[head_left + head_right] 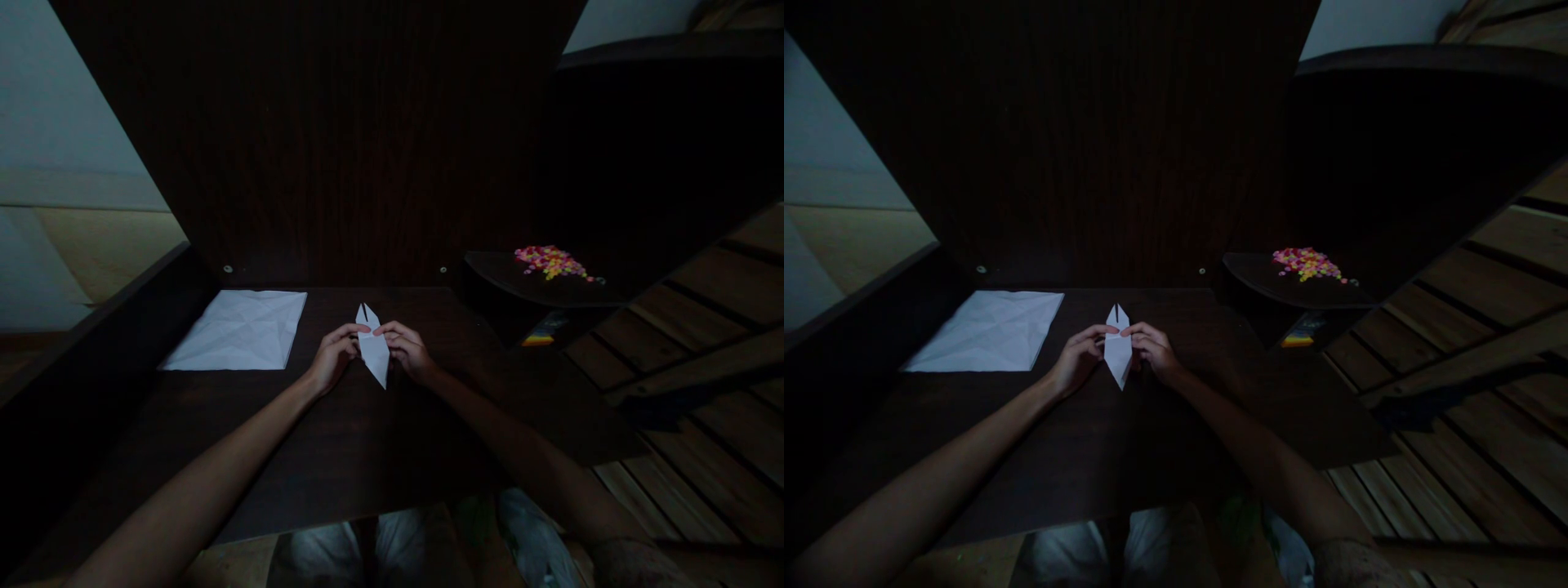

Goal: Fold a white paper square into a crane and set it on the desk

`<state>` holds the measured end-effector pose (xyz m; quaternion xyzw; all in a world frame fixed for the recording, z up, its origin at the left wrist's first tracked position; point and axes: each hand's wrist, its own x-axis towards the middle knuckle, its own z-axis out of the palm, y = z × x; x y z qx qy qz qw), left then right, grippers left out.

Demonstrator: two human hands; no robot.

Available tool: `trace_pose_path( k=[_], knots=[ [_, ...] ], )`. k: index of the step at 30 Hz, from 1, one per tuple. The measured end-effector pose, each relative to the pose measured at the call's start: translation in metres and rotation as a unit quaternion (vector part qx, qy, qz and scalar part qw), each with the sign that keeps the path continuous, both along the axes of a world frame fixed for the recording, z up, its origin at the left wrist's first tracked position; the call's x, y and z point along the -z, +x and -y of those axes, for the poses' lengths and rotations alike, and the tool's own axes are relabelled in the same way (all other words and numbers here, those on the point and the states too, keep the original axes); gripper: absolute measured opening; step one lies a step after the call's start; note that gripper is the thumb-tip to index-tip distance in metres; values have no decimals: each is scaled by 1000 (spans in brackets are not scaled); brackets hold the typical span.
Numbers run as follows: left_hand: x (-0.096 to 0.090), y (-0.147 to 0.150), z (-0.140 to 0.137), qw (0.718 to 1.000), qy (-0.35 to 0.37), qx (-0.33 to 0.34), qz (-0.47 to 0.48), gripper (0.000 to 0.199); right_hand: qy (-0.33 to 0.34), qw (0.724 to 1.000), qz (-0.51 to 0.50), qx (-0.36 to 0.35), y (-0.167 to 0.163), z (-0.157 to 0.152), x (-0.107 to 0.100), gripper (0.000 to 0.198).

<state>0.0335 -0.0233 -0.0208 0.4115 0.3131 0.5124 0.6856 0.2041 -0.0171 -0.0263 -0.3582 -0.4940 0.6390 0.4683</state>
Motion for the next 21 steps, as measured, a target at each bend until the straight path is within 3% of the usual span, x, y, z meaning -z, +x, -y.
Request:
trace_pose_path(
  k=[8, 21],
  knots=[
    [-2, 1, 2, 1000, 18, -12, -22, 24, 22, 999, 24, 22, -2, -1, 2, 25],
    [8, 3, -1, 990, 76, -27, -118, 26, 55, 997, 39, 39, -6, -2, 5, 37]
  ],
)
